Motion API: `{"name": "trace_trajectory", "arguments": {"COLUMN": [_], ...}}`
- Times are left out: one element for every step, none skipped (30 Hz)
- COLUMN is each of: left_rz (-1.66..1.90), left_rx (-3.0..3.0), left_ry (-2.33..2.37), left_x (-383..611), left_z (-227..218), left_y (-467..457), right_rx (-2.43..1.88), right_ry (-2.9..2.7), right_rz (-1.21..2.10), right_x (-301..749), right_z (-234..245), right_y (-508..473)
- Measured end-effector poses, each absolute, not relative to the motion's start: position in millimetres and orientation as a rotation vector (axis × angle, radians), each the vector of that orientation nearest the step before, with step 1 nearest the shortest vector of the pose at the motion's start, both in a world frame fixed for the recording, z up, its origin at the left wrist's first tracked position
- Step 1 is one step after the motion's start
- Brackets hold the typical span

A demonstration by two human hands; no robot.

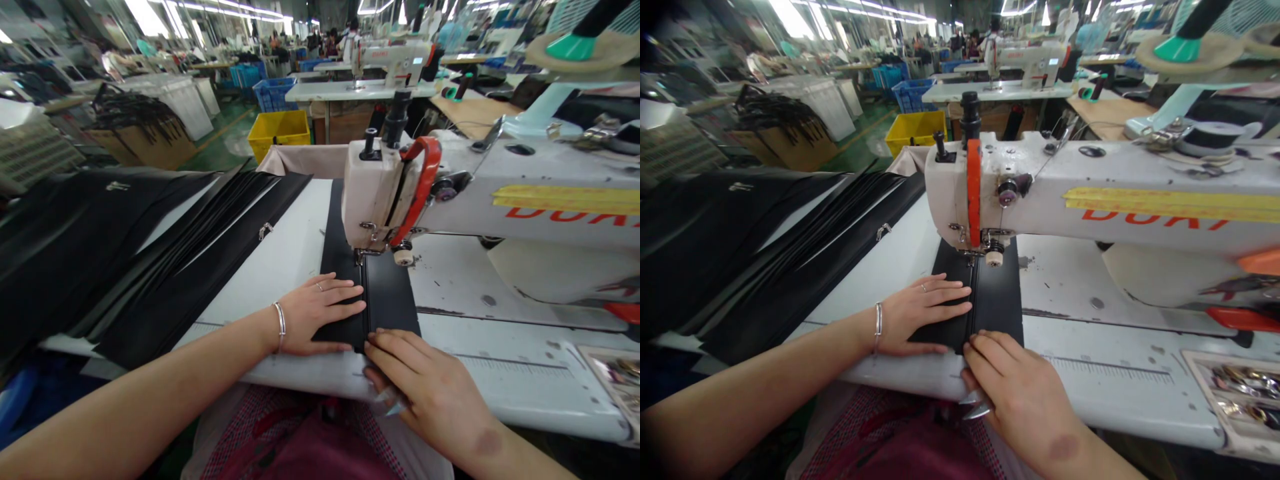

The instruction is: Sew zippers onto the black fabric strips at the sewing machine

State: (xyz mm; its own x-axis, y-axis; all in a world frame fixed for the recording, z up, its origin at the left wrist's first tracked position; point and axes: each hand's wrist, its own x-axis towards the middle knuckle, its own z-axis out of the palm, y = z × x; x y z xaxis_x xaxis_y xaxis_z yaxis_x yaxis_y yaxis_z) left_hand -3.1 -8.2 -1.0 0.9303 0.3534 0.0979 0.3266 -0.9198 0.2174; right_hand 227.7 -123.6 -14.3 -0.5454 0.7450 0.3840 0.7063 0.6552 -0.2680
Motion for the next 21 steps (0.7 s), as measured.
{"name": "trace_trajectory", "arguments": {"left_rz": [0.221,0.234,0.243,0.25,0.253,0.255,0.255,0.256,0.256,0.26,0.266,0.277,0.291,0.307,0.322,0.336,0.347,0.354,0.36,0.361,0.36], "left_rx": [2.89,2.891,2.893,2.898,2.903,2.909,2.916,2.921,2.926,2.931,2.934,2.936,2.937,2.935,2.933,2.931,2.929,2.929,2.932,2.936,2.943], "left_ry": [0.517,0.515,0.512,0.509,0.503,0.502,0.501,0.502,0.501,0.497,0.49,0.482,0.469,0.458,0.447,0.441,0.436,0.435,0.436,0.442,0.449], "left_x": [-3,-2,-2,-2,-2,-2,-2,-2,-2,-3,-3,-4,-4,-5,-5,-6,-6,-5,-5,-4,-2], "left_z": [-2,-3,-4,-5,-6,-7,-7,-7,-7,-7,-7,-7,-7,-7,-7,-8,-8,-8,-7,-7,-7], "left_y": [-9,-9,-9,-9,-9,-9,-9,-8,-8,-8,-8,-8,-8,-8,-8,-7,-7,-6,-5,-3,-1], "right_rx": [-1.155,-1.176,-1.195,-1.206,-1.213,-1.219,-1.226,-1.234,-1.243,-1.255,-1.267,-1.276,-1.284,-1.292,-1.302,-1.312,-1.324,-1.338,-1.351,-1.362,-1.369], "right_ry": [-2.405,-2.402,-2.399,-2.398,-2.401,-2.406,-2.41,-2.415,-2.422,-2.429,-2.438,-2.446,-2.451,-2.451,-2.447,-2.443,-2.44,-2.441,-2.446,-2.451,-2.457], "right_rz": [0.109,0.106,0.101,0.098,0.095,0.092,0.089,0.087,0.085,0.084,0.081,0.078,0.07,0.06,0.05,0.043,0.038,0.034,0.032,0.03,0.027], "right_x": [228,228,229,229,229,229,230,230,231,231,231,232,232,232,232,232,232,233,233,234,234], "right_z": [-14,-14,-13,-13,-12,-12,-11,-11,-11,-11,-11,-11,-11,-12,-12,-12,-12,-12,-11,-11,-10], "right_y": [-121,-118,-116,-113,-110,-107,-104,-102,-99,-96,-93,-90,-87,-84,-81,-78,-75,-72,-69,-66,-63]}}
